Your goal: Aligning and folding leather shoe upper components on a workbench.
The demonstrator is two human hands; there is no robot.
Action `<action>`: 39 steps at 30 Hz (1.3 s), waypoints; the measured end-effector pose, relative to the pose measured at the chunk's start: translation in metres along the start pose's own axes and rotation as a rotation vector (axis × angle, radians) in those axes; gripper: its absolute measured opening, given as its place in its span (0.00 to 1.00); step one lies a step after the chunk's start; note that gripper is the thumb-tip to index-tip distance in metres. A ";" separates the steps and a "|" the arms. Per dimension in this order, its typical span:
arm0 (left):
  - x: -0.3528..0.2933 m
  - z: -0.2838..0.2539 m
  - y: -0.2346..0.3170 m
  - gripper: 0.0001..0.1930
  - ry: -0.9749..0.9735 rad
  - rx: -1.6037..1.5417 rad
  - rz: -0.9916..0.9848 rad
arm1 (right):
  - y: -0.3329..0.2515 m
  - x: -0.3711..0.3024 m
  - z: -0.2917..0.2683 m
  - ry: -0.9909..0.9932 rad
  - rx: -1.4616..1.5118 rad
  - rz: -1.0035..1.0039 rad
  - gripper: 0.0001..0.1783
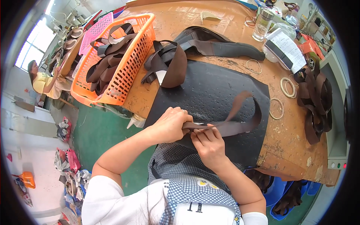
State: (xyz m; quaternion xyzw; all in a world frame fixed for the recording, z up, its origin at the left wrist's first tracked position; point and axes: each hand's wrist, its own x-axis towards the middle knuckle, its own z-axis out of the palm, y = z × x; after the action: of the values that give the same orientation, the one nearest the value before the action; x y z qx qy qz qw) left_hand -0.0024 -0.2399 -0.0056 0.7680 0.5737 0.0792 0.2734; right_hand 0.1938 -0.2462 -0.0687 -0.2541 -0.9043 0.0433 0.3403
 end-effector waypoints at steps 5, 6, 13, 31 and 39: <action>0.001 0.004 -0.005 0.08 0.018 0.075 -0.028 | 0.001 -0.002 0.001 -0.022 0.001 0.011 0.16; 0.000 0.004 -0.004 0.08 0.017 0.076 -0.028 | 0.000 -0.001 0.000 -0.025 -0.004 0.007 0.16; -0.006 0.009 -0.007 0.11 0.230 0.103 -0.119 | -0.003 0.007 -0.003 -0.086 -0.021 0.012 0.21; -0.012 -0.001 -0.008 0.22 0.382 -0.360 -0.337 | -0.006 0.017 -0.003 -0.209 -0.071 -0.065 0.20; -0.024 0.005 -0.016 0.50 0.121 -0.913 -0.016 | 0.006 -0.003 -0.009 0.135 0.490 0.236 0.11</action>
State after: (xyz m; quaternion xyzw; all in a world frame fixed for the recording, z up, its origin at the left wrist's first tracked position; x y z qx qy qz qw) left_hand -0.0211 -0.2607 -0.0136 0.5586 0.5010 0.3662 0.5503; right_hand 0.2040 -0.2434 -0.0654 -0.2702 -0.8063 0.2832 0.4435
